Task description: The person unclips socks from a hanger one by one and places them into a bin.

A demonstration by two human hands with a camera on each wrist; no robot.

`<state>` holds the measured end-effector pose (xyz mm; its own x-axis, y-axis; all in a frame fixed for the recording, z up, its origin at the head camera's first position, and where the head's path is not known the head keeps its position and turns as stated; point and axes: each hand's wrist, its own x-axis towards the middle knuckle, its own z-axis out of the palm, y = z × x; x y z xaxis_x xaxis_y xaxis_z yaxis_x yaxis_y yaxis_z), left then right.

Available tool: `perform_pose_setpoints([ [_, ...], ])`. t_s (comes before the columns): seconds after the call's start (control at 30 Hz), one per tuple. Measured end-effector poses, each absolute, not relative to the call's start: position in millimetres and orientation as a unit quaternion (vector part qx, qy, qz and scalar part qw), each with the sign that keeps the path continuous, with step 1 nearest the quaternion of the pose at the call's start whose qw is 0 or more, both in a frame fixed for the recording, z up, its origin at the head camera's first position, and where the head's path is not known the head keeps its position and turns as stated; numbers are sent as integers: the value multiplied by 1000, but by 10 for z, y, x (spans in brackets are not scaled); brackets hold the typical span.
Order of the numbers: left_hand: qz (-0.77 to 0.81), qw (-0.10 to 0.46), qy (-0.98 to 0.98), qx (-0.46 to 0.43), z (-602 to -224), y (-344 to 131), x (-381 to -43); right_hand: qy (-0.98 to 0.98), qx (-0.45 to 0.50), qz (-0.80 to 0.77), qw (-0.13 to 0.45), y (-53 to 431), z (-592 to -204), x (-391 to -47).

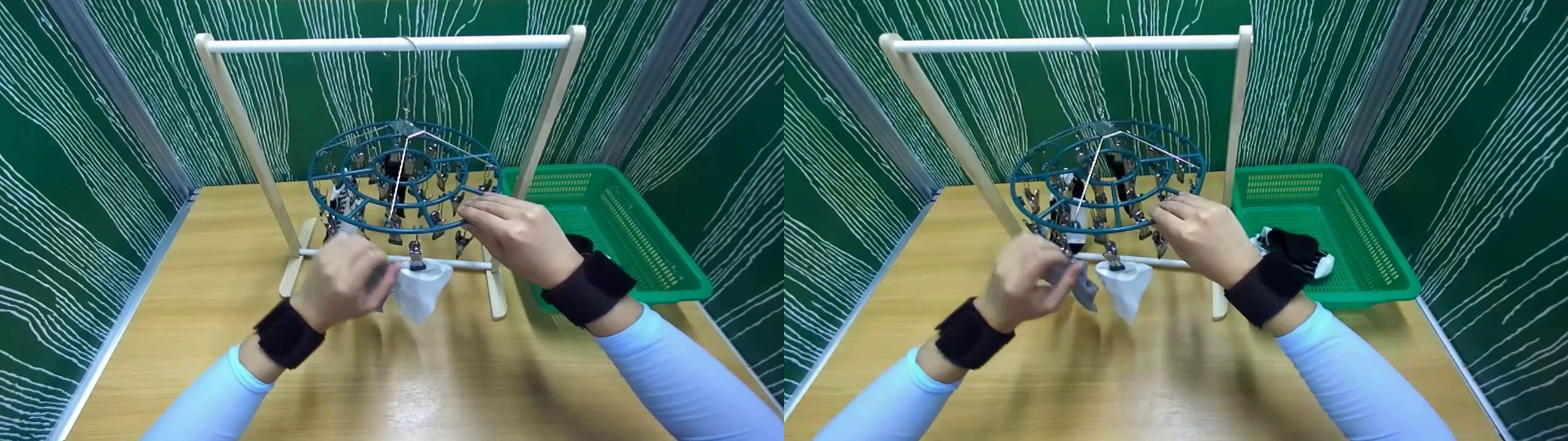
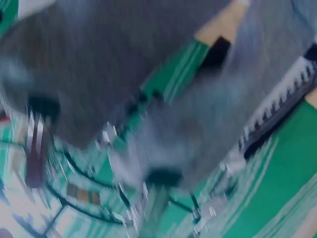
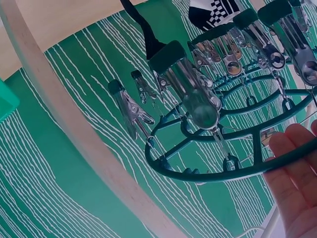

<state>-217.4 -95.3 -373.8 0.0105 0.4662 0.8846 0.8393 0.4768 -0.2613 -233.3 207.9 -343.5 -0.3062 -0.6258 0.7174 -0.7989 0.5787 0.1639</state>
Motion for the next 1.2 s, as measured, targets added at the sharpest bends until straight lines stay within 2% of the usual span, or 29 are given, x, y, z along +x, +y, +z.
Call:
perform_pose_setpoints([
  [0.1, -191, 472, -711, -484, -3810, -879, -2116, -802, 443, 111, 386, 2077, -3435, -2332],
  [0.3, -214, 357, -798, -437, -3875, -791, -2055, -800, 443, 109, 391, 2086, -3438, -2331],
  [0.63, -351, 174, -850, -352, -3807, -684, -2100, -799, 443, 105, 393, 2100, -3447, -2337],
  [0.77, -379, 118, -856, -331, -3763, -660, -2131, -797, 444, 105, 396, 2097, -3454, -2341],
  [0.97, -397, 90, -848, -341, -3754, -642, -2152, -797, 445, 106, 393, 2089, -3460, -2338],
  [1.2, -414, 108, -833, -351, -3766, -632, -2167, -798, 445, 108, 392, 2092, -3467, -2335],
])
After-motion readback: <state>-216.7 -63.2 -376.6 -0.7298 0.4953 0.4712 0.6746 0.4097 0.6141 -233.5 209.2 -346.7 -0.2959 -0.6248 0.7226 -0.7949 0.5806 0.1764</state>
